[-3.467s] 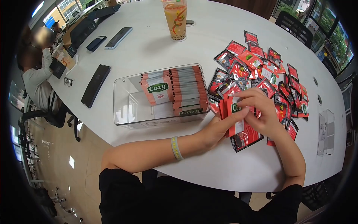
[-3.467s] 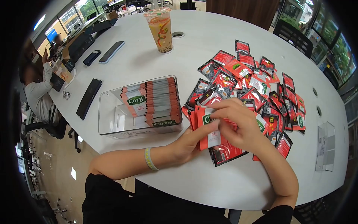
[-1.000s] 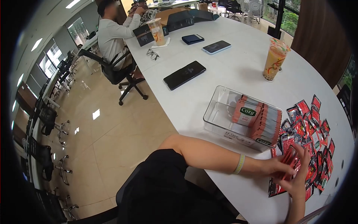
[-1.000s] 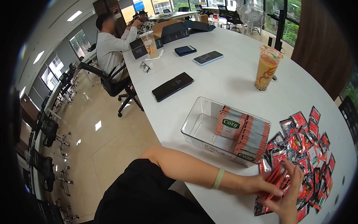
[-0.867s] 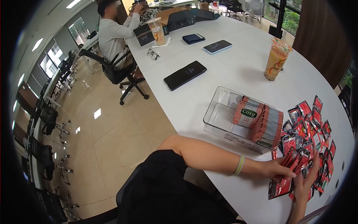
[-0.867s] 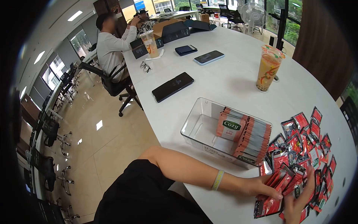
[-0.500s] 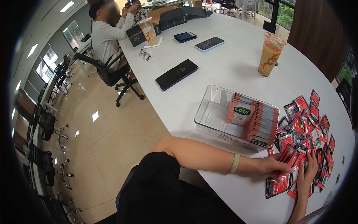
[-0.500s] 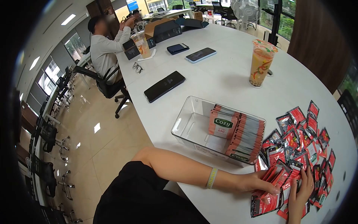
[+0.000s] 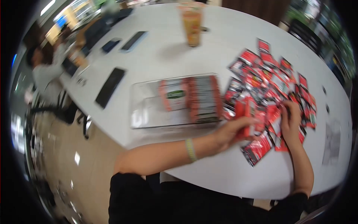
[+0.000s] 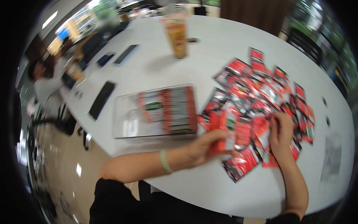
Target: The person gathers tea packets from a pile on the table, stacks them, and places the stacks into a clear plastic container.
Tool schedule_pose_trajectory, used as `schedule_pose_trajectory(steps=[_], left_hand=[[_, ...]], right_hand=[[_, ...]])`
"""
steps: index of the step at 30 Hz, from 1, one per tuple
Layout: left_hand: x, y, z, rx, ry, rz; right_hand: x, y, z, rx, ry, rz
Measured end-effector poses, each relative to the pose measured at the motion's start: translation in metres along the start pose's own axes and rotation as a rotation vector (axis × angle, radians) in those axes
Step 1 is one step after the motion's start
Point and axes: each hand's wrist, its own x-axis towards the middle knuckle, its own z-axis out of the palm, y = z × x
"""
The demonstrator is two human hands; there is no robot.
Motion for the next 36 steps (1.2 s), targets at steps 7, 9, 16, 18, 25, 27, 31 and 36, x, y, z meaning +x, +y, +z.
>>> schedule_pose_trajectory(steps=[7, 9, 16, 18, 25, 27, 31, 36], left_hand=[[0.000, 0.004, 0.005, 0.120, 0.098, -0.031], [0.000, 0.006, 0.004, 0.113, 0.065, -0.069], [0.001, 0.007, 0.007, 0.081, 0.022, -0.007], [0.000, 0.007, 0.009, 0.117, 0.009, -0.009], [-0.010, 0.002, 0.015, 0.377, -0.082, -0.046], [-0.015, 0.002, 0.015, 0.529, -0.126, -0.121], [-0.020, -0.008, 0.025, 0.644, -0.239, -0.158], [-0.022, -0.001, 0.018, 0.743, -0.224, -0.315]], right_hand=[[-0.003, 0.004, -0.004, 0.333, -0.007, 0.384], [-0.005, 0.005, -0.002, 0.340, 0.022, 0.360], [-0.004, 0.006, -0.007, 0.307, 0.139, 0.197], [-0.002, 0.002, -0.009, 0.391, 0.152, 0.183], [-0.006, -0.054, -0.008, 0.602, 0.108, -0.030], [-0.008, -0.067, -0.009, 0.538, 0.093, -0.105], [-0.010, -0.084, -0.004, 0.349, 0.157, -0.439], [-0.015, -0.081, -0.012, 0.368, 0.100, -0.298]])
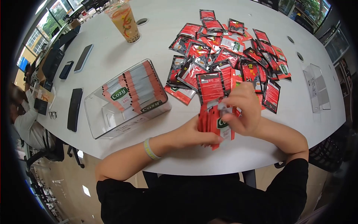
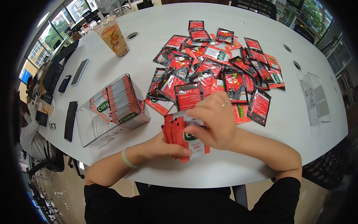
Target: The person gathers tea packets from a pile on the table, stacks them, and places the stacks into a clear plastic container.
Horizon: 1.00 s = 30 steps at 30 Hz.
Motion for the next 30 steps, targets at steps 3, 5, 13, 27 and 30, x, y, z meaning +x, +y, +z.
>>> schedule_pose_trajectory(steps=[3, 5, 13, 27, 30], left_hand=[[0.001, -0.002, 0.006, -0.196, 0.170, -0.006], [0.002, -0.015, -0.008, -0.432, 0.243, -0.034], [0.011, 0.002, -0.006, -0.709, 0.367, 0.203], [0.017, 0.000, -0.007, -0.726, 0.357, 0.282], [0.019, -0.012, -0.013, -0.643, 0.227, 0.279]], right_hand=[[-0.019, 0.014, -0.026, 0.000, 0.132, 0.187], [-0.038, 0.022, -0.052, -0.158, 0.058, 0.207], [-0.041, 0.014, -0.068, -0.514, -0.402, 0.205], [-0.047, 0.003, -0.063, 0.018, 0.218, 0.296], [-0.024, -0.001, -0.035, -0.022, 0.159, 0.400]])
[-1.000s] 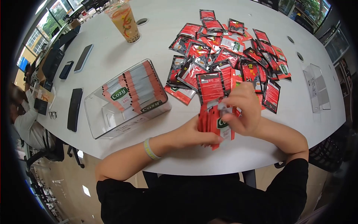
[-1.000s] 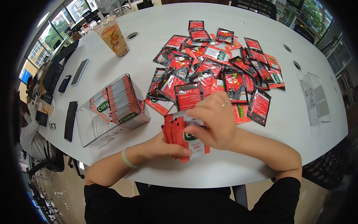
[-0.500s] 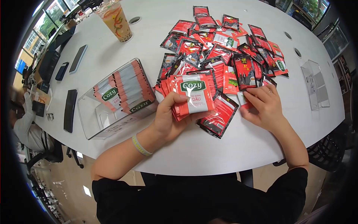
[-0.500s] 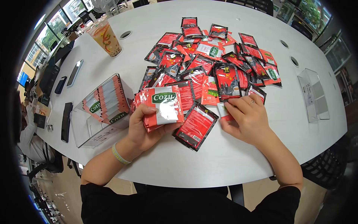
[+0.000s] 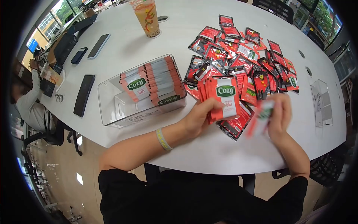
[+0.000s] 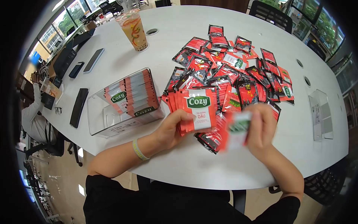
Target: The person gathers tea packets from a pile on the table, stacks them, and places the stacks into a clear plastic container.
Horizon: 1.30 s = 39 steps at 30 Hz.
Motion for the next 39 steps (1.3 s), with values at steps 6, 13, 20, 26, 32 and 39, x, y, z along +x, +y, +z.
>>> schedule_pose_trajectory(steps=[6, 13, 20, 26, 32, 39], left_hand=[[-0.005, -0.008, 0.001, 0.336, -0.060, 0.072], [-0.007, -0.003, 0.010, 0.220, -0.112, 0.037], [-0.001, -0.006, 0.007, 0.256, -0.213, 0.106], [-0.005, 0.007, 0.013, 0.175, -0.186, 0.190], [-0.004, 0.005, 0.012, 0.144, -0.201, 0.122], [-0.011, 0.007, 0.017, 0.242, -0.329, 0.118]], right_hand=[[0.033, -0.004, 0.058, 0.103, -0.121, 0.181], [0.029, 0.001, 0.081, 0.159, -0.049, 0.199], [0.031, 0.000, 0.070, 0.112, -0.168, 0.224], [0.045, 0.002, 0.053, 0.531, -0.314, 0.107], [0.041, -0.020, 0.056, 0.332, -0.489, -0.156], [0.035, -0.012, 0.052, 0.199, -0.538, -0.365]])
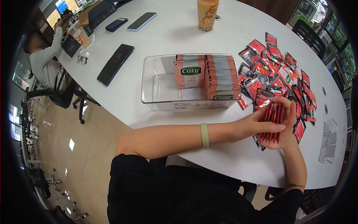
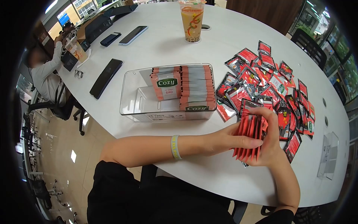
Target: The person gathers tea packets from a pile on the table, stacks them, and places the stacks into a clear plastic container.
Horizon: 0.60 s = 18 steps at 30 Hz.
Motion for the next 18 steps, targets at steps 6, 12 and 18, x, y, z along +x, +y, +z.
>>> schedule_pose_trajectory(steps=[6, 12, 18], left_hand=[[0.004, -0.004, -0.006, 0.024, 0.005, -0.015], [0.003, -0.007, -0.006, 0.086, 0.086, -0.056], [0.008, -0.016, -0.011, 0.099, 0.072, -0.015]], right_hand=[[-0.005, 0.004, 0.007, -0.021, 0.088, -0.108], [-0.009, -0.004, 0.028, -0.101, 0.213, -0.057], [-0.025, 0.001, 0.033, 0.005, 0.201, 0.094]])
